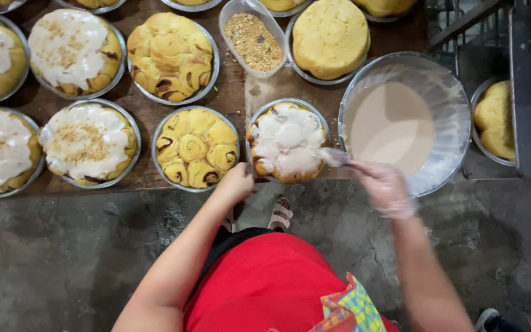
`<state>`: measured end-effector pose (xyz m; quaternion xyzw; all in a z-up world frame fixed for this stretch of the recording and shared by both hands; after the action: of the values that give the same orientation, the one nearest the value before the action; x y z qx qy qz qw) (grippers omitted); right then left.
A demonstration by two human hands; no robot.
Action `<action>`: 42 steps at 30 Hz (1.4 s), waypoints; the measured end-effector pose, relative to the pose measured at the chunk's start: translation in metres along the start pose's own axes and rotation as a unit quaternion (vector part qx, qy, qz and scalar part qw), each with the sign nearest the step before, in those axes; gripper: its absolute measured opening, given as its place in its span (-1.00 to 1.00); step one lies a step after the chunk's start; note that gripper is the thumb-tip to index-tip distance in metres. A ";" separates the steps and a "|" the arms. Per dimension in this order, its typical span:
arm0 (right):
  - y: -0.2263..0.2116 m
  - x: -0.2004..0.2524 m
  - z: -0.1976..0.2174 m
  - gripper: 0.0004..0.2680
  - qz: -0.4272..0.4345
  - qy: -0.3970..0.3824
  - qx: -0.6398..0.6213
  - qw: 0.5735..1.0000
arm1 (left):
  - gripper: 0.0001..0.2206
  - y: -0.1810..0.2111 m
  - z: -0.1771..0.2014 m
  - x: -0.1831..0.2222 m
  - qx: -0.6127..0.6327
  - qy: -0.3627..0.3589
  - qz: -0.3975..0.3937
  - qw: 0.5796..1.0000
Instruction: The person spreads a white frosting onto several pastries in round tins using a spoon and sprinkles crushed nuts over them by hand before placing them on a metal rack.
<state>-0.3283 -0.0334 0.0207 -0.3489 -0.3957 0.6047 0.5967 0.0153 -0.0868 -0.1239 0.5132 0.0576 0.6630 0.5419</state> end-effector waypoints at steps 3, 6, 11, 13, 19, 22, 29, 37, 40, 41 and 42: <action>-0.076 -0.019 -0.043 -0.80 0.059 0.012 0.210 0.976 | -0.73 -0.020 -0.047 -0.029 0.315 -0.093 0.052 0.943; -0.126 -0.028 -0.073 -0.81 0.101 0.028 0.408 0.907 | -0.70 -0.032 -0.060 -0.033 0.437 -0.142 0.082 0.884; -0.164 -0.016 -0.097 -0.84 0.165 0.069 0.575 0.799 | -0.72 0.013 -0.050 -0.006 0.440 -0.156 -0.052 0.883; -0.173 -0.011 -0.100 -0.82 0.176 0.071 0.574 0.797 | -0.72 0.031 -0.049 0.006 0.446 -0.172 -0.074 0.875; -0.196 -0.001 -0.096 -0.79 0.215 0.029 0.542 0.812 | -0.77 0.049 -0.038 0.030 0.435 -0.121 -0.082 0.889; -0.188 -0.011 -0.077 -0.76 0.207 0.026 0.523 0.826 | -0.75 0.054 -0.035 0.037 0.419 -0.103 -0.119 0.894; -0.162 -0.010 -0.081 -0.72 0.226 0.047 0.486 0.843 | -0.78 0.051 -0.044 0.034 0.452 -0.114 -0.111 0.878; -0.129 -0.015 -0.067 -0.76 0.131 0.090 0.555 0.817 | -0.80 0.054 -0.035 0.032 0.487 -0.124 -0.130 0.855; -0.141 0.007 -0.075 -0.78 0.164 0.094 0.526 0.829 | -0.80 0.051 -0.038 0.037 0.504 -0.144 -0.077 0.848; -0.152 0.016 -0.075 -0.78 0.200 0.113 0.504 0.833 | -0.80 0.052 -0.034 0.038 0.512 -0.145 -0.073 0.844; -0.155 0.022 -0.074 -0.78 0.199 0.113 0.503 0.833 | -0.79 0.054 -0.032 0.039 0.520 -0.146 -0.068 0.839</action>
<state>-0.1940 -0.0107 0.1281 -0.1373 0.1116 0.7826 0.5968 -0.0393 -0.0629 -0.0803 0.8049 0.3495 0.4144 0.2413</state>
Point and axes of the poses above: each hand's wrist, its own x-axis away from the middle knuckle, its own z-axis out of the back of the hand, y = z × x, the point moved 10 cm from there along -x, towards the middle knuckle, and after that the axes turned 5 degrees about z, right-handed, at the moved point
